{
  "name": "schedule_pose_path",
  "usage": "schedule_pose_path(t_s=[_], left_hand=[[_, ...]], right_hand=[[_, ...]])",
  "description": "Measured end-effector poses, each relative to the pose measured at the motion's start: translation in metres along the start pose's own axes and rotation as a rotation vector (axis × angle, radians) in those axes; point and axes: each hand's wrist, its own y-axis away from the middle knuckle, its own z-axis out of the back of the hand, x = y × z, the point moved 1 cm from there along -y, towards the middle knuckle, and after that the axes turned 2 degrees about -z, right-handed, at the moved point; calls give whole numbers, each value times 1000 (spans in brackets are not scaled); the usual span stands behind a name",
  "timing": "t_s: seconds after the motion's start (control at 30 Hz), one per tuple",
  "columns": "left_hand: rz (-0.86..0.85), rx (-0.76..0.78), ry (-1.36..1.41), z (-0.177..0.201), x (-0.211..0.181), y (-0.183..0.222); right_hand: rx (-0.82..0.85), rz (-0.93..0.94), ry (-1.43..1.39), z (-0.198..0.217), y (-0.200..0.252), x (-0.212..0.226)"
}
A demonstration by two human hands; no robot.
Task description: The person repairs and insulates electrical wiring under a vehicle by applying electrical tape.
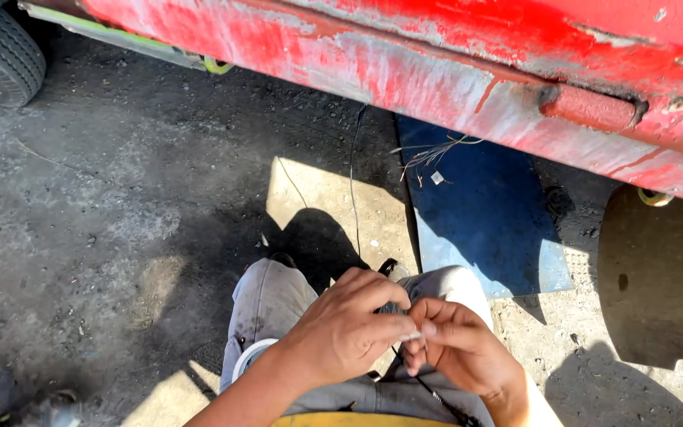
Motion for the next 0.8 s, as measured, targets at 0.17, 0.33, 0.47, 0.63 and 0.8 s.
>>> schedule_pose_path(t_s=[0.17,0.33,0.47,0.63,0.8], left_hand=[[-8,36,30,-3,12,-11],[107,-140,133,-20,53,-23],[527,-137,139,-58,160,-44],[844,-207,96,-118,290,-57],[910,-50,144,-144,320,-66]], right_hand=[[-56,13,-59,24,-5,0],[-282,155,17,53,-15,4],[-341,203,272,96,-14,0],[-496,127,289,114,-8,19],[-522,174,409,124,-24,34]])
